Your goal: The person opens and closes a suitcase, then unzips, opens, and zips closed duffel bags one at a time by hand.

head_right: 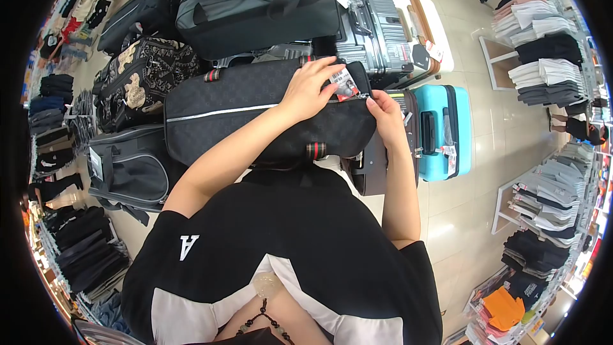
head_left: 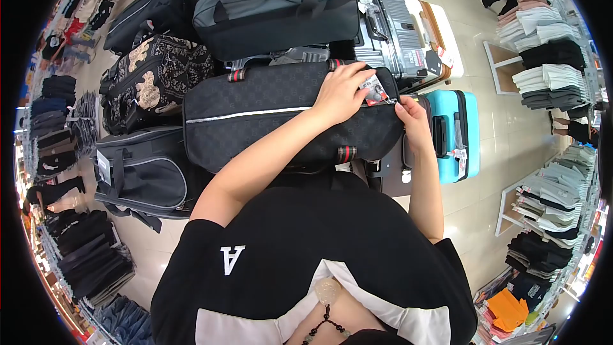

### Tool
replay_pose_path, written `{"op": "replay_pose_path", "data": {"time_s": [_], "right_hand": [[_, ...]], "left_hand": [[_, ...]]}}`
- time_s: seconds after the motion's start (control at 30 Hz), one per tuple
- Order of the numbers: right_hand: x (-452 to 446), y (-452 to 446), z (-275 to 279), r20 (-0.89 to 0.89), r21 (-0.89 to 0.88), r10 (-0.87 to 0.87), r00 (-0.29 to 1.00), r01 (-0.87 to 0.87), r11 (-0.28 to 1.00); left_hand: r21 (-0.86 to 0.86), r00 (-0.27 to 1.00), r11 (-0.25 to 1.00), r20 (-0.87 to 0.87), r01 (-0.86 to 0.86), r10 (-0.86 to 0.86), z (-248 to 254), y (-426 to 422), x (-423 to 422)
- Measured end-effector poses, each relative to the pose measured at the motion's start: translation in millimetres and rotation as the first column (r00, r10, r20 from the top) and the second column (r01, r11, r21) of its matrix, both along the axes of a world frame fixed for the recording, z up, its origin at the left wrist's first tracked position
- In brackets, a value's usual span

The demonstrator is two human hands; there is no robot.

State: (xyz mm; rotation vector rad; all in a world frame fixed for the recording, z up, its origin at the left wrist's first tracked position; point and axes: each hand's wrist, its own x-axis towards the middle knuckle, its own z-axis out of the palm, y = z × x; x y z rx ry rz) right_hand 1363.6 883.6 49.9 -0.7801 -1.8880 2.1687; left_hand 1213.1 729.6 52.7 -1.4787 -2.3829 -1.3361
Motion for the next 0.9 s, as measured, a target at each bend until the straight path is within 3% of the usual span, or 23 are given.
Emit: {"op": "replay_pose_path", "data": {"time_s": [0.13,0.23,0.37,0.47,0.7,0.73,0.9], "right_hand": [[1.3,-0.1,-0.4,-0.001,0.003,0.003,1.000,-0.003,1.000],[1.8,-0.2,0.9,-0.004,-0.010,0.015,1.000,-0.015,1.000],[2.3,-0.8,-0.4,0.000,0.011,0.000,1.000,0.000,1.000],[0.5,-1.5,-1.8,0.005,0.030,-0.044,0.999,0.044,0.999],[-7.8,-8.9,-4.3,0.025,0.235,-0.151,0.988,0.141,0.962],[-9.3,-10.2,-4.2,0.017,0.257,-0.165,0.986,0.155,0.954],[-13.2,-18.7,-6.8,-0.003,0.390,-0.254,0.967,0.235,0.891]], "left_hand": [[-0.055,0.978,0.977,-0.020,0.207,-0.208,4.8,13.4,1.2],[-0.125,0.964,0.965,-0.104,0.230,-0.243,13.6,19.0,4.2],[-0.187,0.918,0.950,-0.265,0.252,-0.295,21.7,25.8,3.0],[-0.184,0.806,0.963,-0.528,0.199,-0.267,27.6,26.3,9.5],[-0.220,0.979,0.975,-0.183,0.044,-0.085,29.2,23.2,39.1],[-0.182,0.979,0.982,-0.185,0.052,-0.087,30.1,20.8,41.2],[-0.064,0.984,0.998,0.177,-0.023,0.034,20.1,4.4,50.3]]}}
